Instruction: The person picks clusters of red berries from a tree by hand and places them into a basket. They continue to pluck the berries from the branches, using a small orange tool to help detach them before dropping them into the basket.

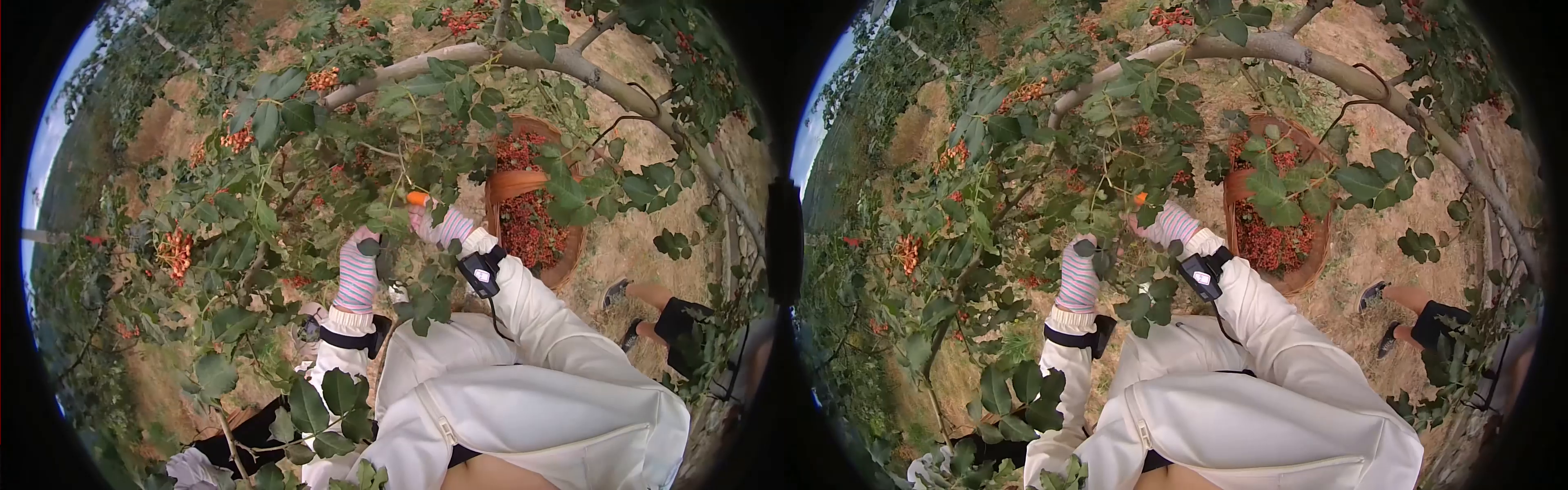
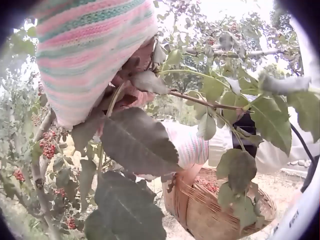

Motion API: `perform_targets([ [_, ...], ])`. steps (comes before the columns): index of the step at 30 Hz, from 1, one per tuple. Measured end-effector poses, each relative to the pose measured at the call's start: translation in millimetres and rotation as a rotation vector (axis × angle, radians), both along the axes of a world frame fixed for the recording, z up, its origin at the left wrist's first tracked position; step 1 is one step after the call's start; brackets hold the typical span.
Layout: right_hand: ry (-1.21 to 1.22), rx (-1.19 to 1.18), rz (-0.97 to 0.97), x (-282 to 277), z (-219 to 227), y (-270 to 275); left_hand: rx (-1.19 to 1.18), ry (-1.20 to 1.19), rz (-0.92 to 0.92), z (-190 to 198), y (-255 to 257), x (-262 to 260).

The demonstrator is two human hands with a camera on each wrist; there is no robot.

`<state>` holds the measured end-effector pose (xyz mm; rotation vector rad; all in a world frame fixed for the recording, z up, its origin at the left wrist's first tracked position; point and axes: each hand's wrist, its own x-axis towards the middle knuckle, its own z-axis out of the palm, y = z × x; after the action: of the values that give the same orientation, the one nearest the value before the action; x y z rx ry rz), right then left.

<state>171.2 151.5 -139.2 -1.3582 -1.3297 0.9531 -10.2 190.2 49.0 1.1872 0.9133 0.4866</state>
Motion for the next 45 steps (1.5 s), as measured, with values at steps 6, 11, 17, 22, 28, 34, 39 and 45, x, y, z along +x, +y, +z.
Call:
perform_targets([
  [6,0.315,-0.14,-0.699,51,89,-52,0.815,0.159,0.297,18,-49,-1],
  [11,0.174,-0.01,-0.819,81,119,-68,0.36,0.467,-0.742,45,-82,63],
  [17,0.0,0.217,-0.788,88,151,-77,-0.21,0.046,-0.672,5,-105,99],
  [22,1.834,0.739,-0.053,108,142,-95,-0.481,0.096,-0.697,20,-96,110],
  [28,1.046,0.286,-0.507,86,112,-86,-0.264,-0.015,-0.788,-6,-82,75],
  [34,0.488,-0.332,0.108,29,55,-49,-0.11,0.489,-0.826,-62,-32,-46],
  [39,0.783,-0.248,0.352,-24,5,25,-0.177,0.407,-0.723,-40,-36,-93],
  [45,1.484,0.082,-0.26,-46,3,96,0.152,0.6,-0.389,-58,-8,-114],
])
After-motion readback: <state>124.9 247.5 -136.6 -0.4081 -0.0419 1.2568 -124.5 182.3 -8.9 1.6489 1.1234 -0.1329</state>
